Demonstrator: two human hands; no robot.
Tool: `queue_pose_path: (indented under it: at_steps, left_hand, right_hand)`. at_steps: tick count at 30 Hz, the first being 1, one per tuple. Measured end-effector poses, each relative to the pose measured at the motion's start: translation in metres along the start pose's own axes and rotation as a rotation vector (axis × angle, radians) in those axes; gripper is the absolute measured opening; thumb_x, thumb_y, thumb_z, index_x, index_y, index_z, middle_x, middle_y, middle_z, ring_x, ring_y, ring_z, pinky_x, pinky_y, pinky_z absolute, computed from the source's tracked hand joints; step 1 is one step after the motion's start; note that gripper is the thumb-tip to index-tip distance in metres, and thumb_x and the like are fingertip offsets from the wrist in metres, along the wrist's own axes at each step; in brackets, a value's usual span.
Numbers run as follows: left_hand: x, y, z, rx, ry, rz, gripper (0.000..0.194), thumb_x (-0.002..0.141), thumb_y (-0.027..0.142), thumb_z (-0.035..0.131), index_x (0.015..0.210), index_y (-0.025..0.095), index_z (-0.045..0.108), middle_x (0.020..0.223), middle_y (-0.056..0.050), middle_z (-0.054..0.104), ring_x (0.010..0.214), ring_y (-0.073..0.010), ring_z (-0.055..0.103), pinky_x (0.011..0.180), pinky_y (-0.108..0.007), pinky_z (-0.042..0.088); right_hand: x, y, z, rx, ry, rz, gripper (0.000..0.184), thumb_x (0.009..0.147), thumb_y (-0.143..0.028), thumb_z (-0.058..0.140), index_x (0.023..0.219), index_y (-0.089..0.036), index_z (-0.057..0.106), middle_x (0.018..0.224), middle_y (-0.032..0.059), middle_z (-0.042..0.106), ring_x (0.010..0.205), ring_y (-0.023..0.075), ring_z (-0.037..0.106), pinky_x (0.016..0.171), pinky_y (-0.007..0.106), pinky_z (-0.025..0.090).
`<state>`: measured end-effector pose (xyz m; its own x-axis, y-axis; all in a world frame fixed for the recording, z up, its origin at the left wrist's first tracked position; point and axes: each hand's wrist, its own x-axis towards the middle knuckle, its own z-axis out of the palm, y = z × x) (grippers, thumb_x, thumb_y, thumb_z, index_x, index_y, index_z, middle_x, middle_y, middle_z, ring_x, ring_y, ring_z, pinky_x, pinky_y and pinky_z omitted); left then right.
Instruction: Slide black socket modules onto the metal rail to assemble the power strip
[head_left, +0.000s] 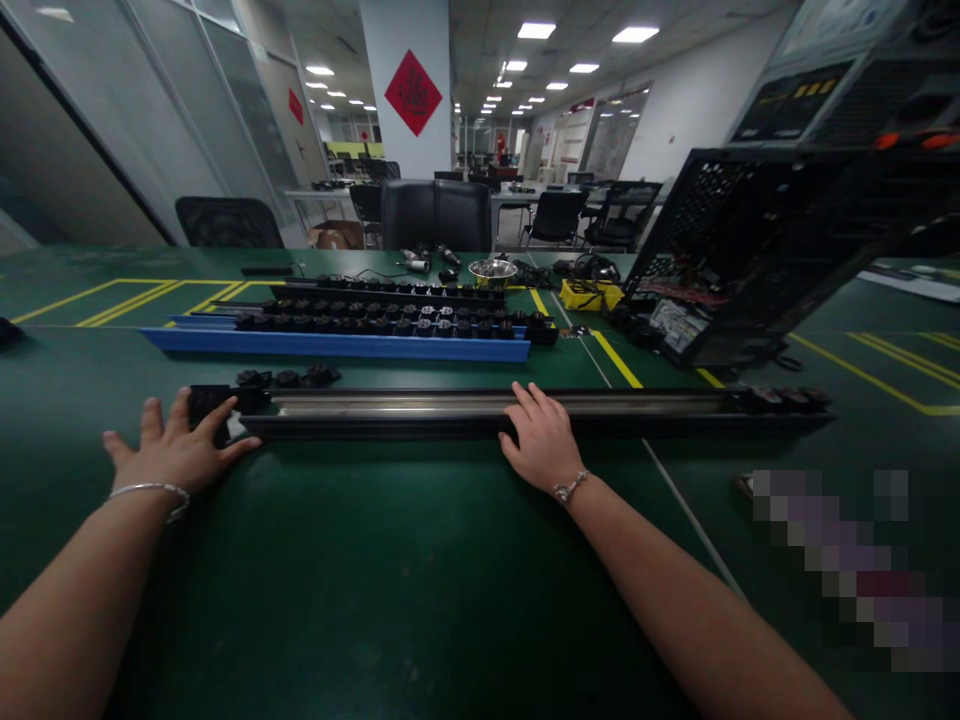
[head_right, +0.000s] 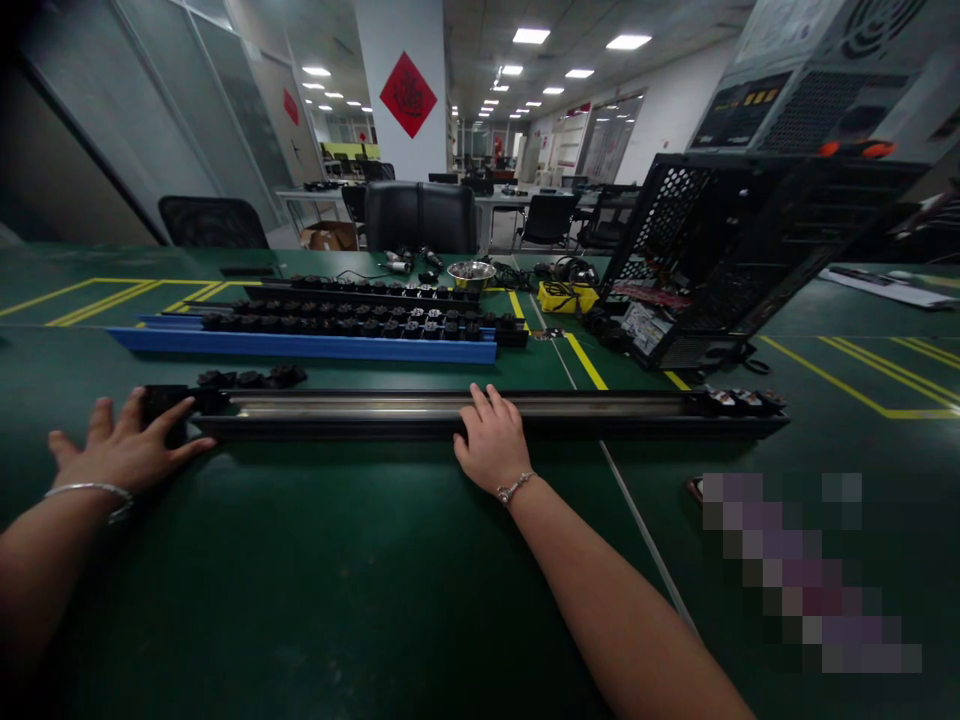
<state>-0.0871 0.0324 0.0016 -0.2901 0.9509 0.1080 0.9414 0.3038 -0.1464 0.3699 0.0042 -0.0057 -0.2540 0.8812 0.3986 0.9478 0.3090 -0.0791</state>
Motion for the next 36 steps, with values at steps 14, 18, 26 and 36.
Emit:
queue_pose_path:
  at_steps: [14, 18, 26, 36]
  left_hand:
    - [-0.025, 0.055, -0.032, -0.252, 0.348, 0.115, 0.039, 0.086, 0.030, 0.033, 0.112, 0.014, 0.057, 0.151, -0.009, 0.026, 0.141, -0.0302, 0.014, 0.111, -0.054, 0.018]
    - [-0.036, 0.114, -0.046, -0.337, 0.266, 0.394, 0.046, 0.088, 0.037, 0.032, 0.123, 0.013, 0.051, 0.150, -0.011, 0.030, 0.141, -0.0250, 0.018, 0.113, -0.044, 0.022]
    - [-0.054, 0.168, -0.029, -0.246, 0.169, 0.509, 0.055, 0.091, 0.050, 0.025, 0.139, 0.027, 0.036, 0.148, -0.004, 0.035, 0.138, -0.0247, 0.026, 0.111, -0.051, 0.016]
    - [-0.056, 0.168, -0.029, -0.234, 0.222, 0.500, 0.056, 0.091, 0.052, 0.023, 0.138, 0.026, 0.039, 0.146, -0.004, 0.038, 0.136, -0.0234, 0.029, 0.109, -0.046, 0.021]
  right_hand:
    - [-0.001, -0.001, -0.001, -0.010, 0.013, 0.001, 0.035, 0.084, -0.037, 0.046, 0.111, -0.020, 0.061, 0.141, 0.0100, 0.043, 0.132, 0.0262, 0.033, 0.103, 0.043, 0.029]
    - [0.003, 0.011, -0.008, -0.012, 0.042, 0.000, 0.038, 0.090, -0.038, 0.034, 0.113, -0.023, 0.060, 0.132, 0.0030, 0.054, 0.125, 0.0191, 0.042, 0.104, 0.036, 0.028]
    - [-0.015, 0.145, -0.034, -0.226, 0.475, 0.675, 0.058, 0.083, -0.033, 0.044, 0.133, -0.003, 0.042, 0.145, 0.0257, 0.028, 0.134, 0.0354, 0.019, 0.100, 0.052, 0.023]
    - [-0.056, 0.254, -0.003, -0.312, 0.535, 0.942, 0.066, 0.074, -0.034, 0.054, 0.128, 0.001, 0.043, 0.132, 0.0366, 0.031, 0.118, 0.0377, 0.030, 0.086, 0.050, 0.026]
